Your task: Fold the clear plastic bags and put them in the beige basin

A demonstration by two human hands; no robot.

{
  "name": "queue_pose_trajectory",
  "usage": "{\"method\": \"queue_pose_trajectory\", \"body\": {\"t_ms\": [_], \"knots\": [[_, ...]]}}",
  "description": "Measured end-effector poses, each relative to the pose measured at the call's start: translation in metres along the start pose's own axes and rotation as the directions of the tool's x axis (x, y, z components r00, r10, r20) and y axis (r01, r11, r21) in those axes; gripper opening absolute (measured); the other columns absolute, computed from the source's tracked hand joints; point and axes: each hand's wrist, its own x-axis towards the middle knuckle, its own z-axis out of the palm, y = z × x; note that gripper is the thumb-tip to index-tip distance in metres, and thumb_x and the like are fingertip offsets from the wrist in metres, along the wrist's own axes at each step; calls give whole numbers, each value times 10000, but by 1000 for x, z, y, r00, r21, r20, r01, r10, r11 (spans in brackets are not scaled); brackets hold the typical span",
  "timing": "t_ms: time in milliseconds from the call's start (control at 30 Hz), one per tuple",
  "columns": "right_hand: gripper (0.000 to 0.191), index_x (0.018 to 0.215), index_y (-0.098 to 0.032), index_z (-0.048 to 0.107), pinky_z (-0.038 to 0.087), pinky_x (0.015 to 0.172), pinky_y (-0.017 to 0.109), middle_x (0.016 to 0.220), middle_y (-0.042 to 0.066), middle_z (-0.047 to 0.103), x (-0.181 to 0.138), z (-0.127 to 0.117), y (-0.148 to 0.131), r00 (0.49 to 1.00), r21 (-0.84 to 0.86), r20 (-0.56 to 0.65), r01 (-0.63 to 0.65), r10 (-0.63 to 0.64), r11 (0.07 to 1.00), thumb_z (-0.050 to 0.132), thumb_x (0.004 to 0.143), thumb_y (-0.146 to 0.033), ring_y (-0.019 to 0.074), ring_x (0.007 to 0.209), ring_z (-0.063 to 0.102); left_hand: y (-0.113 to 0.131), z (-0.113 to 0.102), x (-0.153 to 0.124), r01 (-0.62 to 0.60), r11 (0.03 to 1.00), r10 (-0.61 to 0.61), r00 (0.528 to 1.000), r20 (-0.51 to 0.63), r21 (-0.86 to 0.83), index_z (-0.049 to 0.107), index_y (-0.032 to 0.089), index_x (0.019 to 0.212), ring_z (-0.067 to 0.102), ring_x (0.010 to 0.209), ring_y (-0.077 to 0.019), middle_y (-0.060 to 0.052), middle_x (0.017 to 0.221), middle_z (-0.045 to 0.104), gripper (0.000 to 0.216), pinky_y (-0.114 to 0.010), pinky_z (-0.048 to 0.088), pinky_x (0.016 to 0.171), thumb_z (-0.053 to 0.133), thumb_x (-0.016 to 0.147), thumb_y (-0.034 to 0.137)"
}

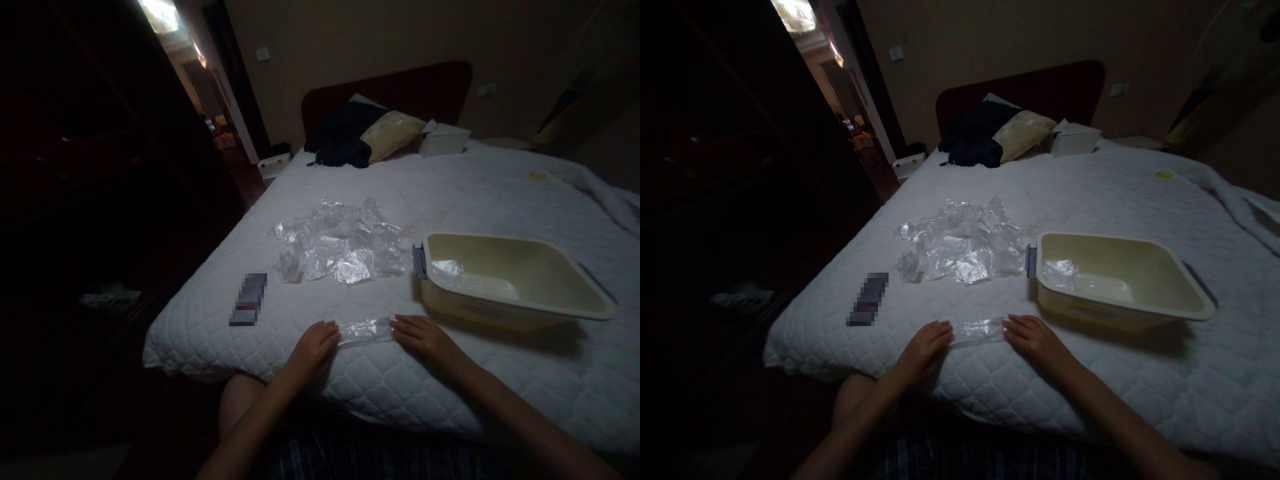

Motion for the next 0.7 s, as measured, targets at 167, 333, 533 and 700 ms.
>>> {"method": "queue_pose_trajectory", "body": {"t_ms": [167,333,533,700], "knots": [[260,921,-311,668,304,961,499,1083,14,628,-1,3,6,999,30,-46,17,-16,999,580,710,-187,255,1101,500,9,-1,-2,-93,992,80,986,149,82,432,134,1218,375,1200,-283,-179,1255,458,444,-468,314,973,452,810,310],[285,978,-249,653,304,984,462,1096,47,621,7,-1,-14,882,212,-405,-167,242,963,532,721,-242,241,1073,519,10,4,-5,-92,979,49,972,228,181,385,146,1259,292,1252,-280,-155,1316,398,495,-468,265,1001,401,831,394],[303,997,-252,622,321,980,416,1130,49,601,37,53,-88,879,847,-221,-42,423,531,567,735,-396,231,1100,500,9,8,-6,-92,971,34,968,250,223,358,153,1283,259,1269,-272,-140,1345,361,505,-463,225,1019,368,844,403],[331,956,-239,627,266,1027,373,1177,38,569,53,123,-87,846,985,14,-103,533,137,605,692,-437,201,1175,427,10,5,-6,-85,968,18,962,272,235,361,165,1282,245,1275,-264,-125,1358,346,499,-456,208,1026,359,846,406]]}}
